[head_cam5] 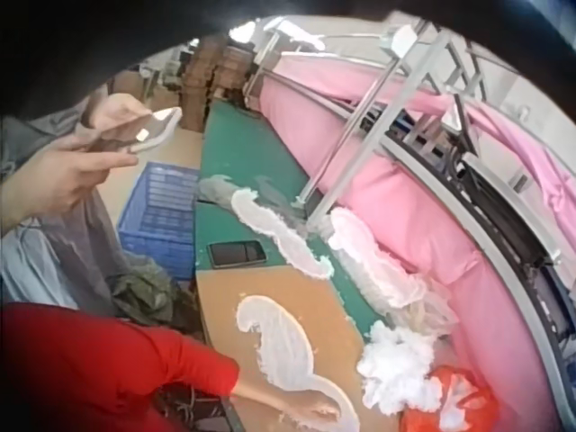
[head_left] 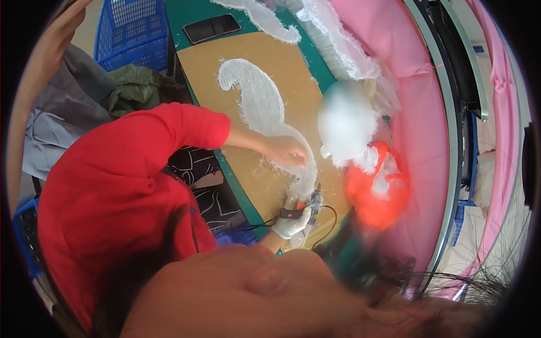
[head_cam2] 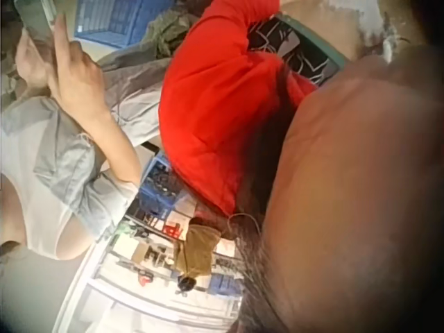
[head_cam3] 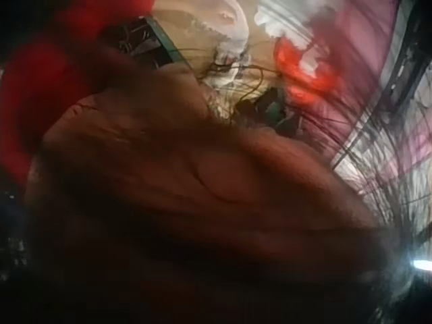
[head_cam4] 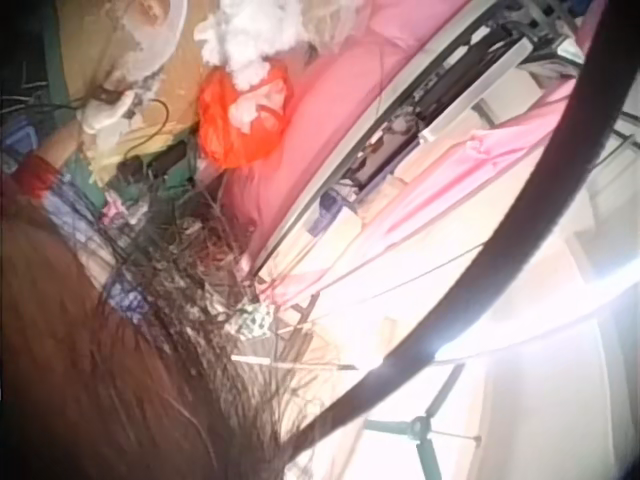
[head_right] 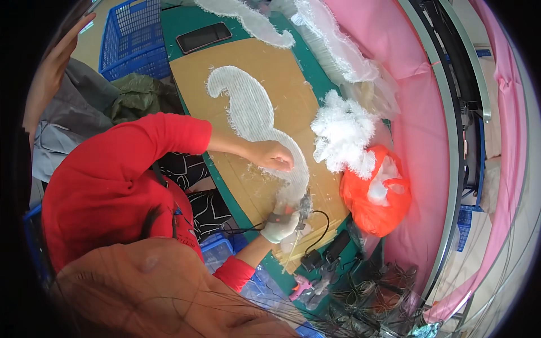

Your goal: The person smooths a shaped fabric cutout on cardboard by hand, receives and sets aside a paper note, and applies hot glue along the edge of the cutout using a glue gun.

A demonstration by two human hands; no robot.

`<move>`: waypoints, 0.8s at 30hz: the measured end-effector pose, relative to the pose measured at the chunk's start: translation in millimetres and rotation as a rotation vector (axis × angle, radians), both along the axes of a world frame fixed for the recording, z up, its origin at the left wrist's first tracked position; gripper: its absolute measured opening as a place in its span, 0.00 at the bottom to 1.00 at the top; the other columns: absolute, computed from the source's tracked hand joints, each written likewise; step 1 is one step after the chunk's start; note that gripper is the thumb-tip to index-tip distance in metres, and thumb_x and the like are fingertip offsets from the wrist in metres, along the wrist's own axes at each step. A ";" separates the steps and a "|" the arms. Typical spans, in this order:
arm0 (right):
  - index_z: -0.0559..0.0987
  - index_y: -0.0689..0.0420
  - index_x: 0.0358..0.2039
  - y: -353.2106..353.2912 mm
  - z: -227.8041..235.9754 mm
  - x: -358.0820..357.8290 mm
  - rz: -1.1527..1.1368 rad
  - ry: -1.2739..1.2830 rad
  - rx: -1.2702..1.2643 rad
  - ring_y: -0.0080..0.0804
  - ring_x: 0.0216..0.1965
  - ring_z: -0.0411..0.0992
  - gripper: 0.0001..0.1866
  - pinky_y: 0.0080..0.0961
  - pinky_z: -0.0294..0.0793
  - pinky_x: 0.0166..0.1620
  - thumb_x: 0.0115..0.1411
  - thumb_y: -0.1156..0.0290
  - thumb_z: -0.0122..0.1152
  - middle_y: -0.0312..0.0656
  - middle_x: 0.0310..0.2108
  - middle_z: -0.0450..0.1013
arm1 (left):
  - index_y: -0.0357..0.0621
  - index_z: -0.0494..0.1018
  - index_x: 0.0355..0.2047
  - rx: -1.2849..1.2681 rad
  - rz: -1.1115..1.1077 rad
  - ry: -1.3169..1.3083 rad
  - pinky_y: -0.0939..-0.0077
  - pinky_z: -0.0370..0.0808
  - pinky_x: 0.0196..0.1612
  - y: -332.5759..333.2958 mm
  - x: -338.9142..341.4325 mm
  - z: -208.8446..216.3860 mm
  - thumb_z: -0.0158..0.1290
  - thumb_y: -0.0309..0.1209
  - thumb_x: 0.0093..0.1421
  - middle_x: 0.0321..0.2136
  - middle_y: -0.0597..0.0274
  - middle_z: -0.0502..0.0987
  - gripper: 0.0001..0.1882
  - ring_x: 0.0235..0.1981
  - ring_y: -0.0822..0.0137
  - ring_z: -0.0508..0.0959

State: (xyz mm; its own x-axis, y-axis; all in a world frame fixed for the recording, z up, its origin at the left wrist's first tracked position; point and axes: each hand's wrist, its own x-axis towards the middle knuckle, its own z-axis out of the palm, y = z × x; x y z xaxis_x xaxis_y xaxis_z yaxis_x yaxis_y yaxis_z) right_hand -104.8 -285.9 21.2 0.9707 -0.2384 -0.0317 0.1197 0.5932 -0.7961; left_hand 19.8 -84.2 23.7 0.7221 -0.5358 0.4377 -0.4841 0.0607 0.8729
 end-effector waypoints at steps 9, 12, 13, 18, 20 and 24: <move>0.61 0.60 0.57 -1.0 -10.4 -0.5 -0.023 0.047 -0.074 0.48 0.58 0.59 0.31 0.45 0.61 0.59 0.55 0.58 0.51 0.50 0.58 0.59 | 0.38 0.75 0.34 -0.023 0.216 0.046 0.77 0.72 0.35 62.0 -25.6 1.0 0.52 0.35 0.61 0.31 0.60 0.78 0.12 0.30 0.72 0.76; 0.61 0.58 0.58 -4.7 -9.0 -4.2 -0.014 0.014 -0.039 0.46 0.58 0.60 0.31 0.44 0.64 0.57 0.56 0.60 0.51 0.48 0.58 0.59 | 0.37 0.75 0.34 -0.030 0.243 0.080 0.76 0.72 0.35 76.1 -33.3 -5.1 0.53 0.35 0.61 0.30 0.60 0.78 0.12 0.31 0.73 0.76; 0.61 0.57 0.59 -5.4 -7.7 -4.8 -0.022 0.020 -0.050 0.45 0.58 0.60 0.30 0.43 0.66 0.55 0.57 0.61 0.51 0.47 0.58 0.59 | 0.36 0.75 0.33 -0.059 0.256 0.119 0.76 0.72 0.35 80.7 -37.7 -7.9 0.53 0.35 0.61 0.30 0.59 0.78 0.12 0.31 0.73 0.76; 0.62 0.55 0.58 8.5 6.1 -4.5 0.045 -0.121 0.012 0.43 0.53 0.65 0.26 0.43 0.71 0.52 0.59 0.65 0.51 0.44 0.56 0.63 | 0.36 0.76 0.31 -0.001 0.258 0.189 0.76 0.71 0.33 94.8 -26.7 -5.2 0.54 0.37 0.59 0.26 0.59 0.78 0.14 0.30 0.74 0.75; 0.64 0.56 0.56 -19.5 -30.5 3.3 0.031 0.024 0.118 0.43 0.54 0.65 0.25 0.44 0.72 0.51 0.58 0.67 0.52 0.46 0.56 0.63 | 0.37 0.76 0.30 -0.106 0.273 0.224 0.77 0.70 0.33 97.3 -26.9 -2.6 0.55 0.35 0.58 0.25 0.63 0.77 0.12 0.29 0.75 0.74; 0.73 0.57 0.40 -4.3 -7.3 3.6 -0.009 0.073 0.221 0.37 0.42 0.72 0.12 0.43 0.74 0.48 0.55 0.69 0.58 0.40 0.38 0.73 | 0.36 0.76 0.29 -0.227 0.205 0.172 0.79 0.70 0.33 88.8 -13.3 52.4 0.56 0.32 0.58 0.24 0.67 0.76 0.10 0.28 0.78 0.72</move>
